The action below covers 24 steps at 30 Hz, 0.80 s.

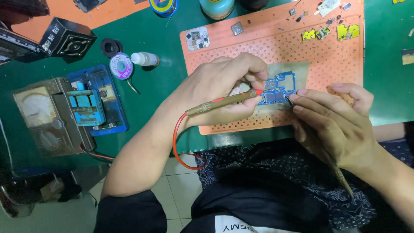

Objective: Soldering and repairing a mobile phone motherboard using specialized tools at a repair station.

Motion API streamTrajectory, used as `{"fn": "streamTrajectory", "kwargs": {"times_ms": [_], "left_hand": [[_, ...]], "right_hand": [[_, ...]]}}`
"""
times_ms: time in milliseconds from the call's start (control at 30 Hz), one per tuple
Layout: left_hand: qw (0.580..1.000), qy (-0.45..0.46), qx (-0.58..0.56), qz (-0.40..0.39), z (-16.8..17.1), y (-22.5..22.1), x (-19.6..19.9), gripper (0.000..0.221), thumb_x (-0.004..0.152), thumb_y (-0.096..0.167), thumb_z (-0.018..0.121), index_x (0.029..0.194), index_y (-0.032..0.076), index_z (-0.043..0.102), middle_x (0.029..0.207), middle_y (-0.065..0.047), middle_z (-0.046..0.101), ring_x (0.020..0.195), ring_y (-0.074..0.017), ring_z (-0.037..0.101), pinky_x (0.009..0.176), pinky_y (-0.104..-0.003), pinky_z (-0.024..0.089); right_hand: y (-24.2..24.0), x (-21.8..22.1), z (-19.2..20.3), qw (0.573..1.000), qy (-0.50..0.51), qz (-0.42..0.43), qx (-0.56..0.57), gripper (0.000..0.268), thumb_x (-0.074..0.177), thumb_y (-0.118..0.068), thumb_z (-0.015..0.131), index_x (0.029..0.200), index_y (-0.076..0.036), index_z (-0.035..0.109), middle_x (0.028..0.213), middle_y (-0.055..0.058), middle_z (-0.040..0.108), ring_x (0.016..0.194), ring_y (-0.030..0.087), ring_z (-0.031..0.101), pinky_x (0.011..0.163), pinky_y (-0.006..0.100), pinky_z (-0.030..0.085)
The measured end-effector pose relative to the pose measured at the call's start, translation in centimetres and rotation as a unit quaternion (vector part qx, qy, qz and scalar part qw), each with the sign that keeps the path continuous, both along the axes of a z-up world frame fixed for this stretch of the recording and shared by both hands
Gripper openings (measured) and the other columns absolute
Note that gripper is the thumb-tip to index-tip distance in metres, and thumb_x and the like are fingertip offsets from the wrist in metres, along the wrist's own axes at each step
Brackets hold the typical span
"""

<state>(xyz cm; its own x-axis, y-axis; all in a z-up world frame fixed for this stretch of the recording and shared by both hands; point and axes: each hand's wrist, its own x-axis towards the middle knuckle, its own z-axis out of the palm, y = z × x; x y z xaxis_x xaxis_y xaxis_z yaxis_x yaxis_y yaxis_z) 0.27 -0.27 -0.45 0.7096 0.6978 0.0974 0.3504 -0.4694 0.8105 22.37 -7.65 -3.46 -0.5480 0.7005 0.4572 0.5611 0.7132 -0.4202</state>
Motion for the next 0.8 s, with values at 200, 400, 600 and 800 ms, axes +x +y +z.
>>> {"fn": "streamTrajectory", "kwargs": {"times_ms": [200, 400, 600, 800], "left_hand": [[0.999, 0.003, -0.036, 0.000, 0.8, -0.1, 0.0, 0.031, 0.066, 0.005, 0.051, 0.094, 0.012, 0.042, 0.088, 0.000, 0.059, 0.083, -0.0123, 0.064, 0.068, -0.025, 0.050], [0.999, 0.004, -0.028, 0.016, 1.2, -0.6, 0.4, 0.030, 0.066, 0.005, 0.054, 0.094, 0.012, 0.044, 0.088, 0.001, 0.060, 0.076, -0.0106, 0.060, 0.060, -0.021, 0.045], [0.999, 0.014, -0.038, 0.029, 1.9, -0.8, 0.7, 0.026, 0.067, 0.010, 0.056, 0.091, 0.013, 0.046, 0.083, 0.001, 0.061, 0.072, -0.0106, 0.061, 0.062, -0.023, 0.048], [0.997, -0.016, -0.070, 0.036, 1.7, -0.9, 0.2, 0.030, 0.069, 0.020, 0.061, 0.097, 0.013, 0.051, 0.082, -0.006, 0.064, 0.078, -0.0246, 0.063, 0.065, -0.031, 0.051]], "right_hand": [[0.0, 0.4, -0.5, 0.999, -0.022, 0.004, 0.036, 0.016, 0.083, -0.008, 0.056, 0.096, -0.001, 0.050, 0.101, 0.013, 0.063, 0.091, 0.025, 0.062, 0.087, 0.042, 0.030], [-0.3, 0.4, -0.3, 0.999, -0.029, -0.026, 0.035, 0.016, 0.079, -0.008, 0.064, 0.091, -0.006, 0.054, 0.101, 0.009, 0.063, 0.093, 0.021, 0.060, 0.090, 0.038, 0.030], [-0.3, -0.2, 1.3, 0.996, 0.017, -0.029, 0.084, 0.011, 0.077, -0.006, 0.062, 0.086, -0.003, 0.056, 0.094, 0.010, 0.063, 0.087, 0.021, 0.061, 0.086, 0.038, 0.035], [-0.7, -0.8, 1.0, 0.990, 0.059, -0.063, 0.114, 0.015, 0.078, -0.017, 0.053, 0.087, -0.006, 0.058, 0.092, 0.006, 0.063, 0.086, 0.021, 0.061, 0.083, 0.039, 0.037]]}}
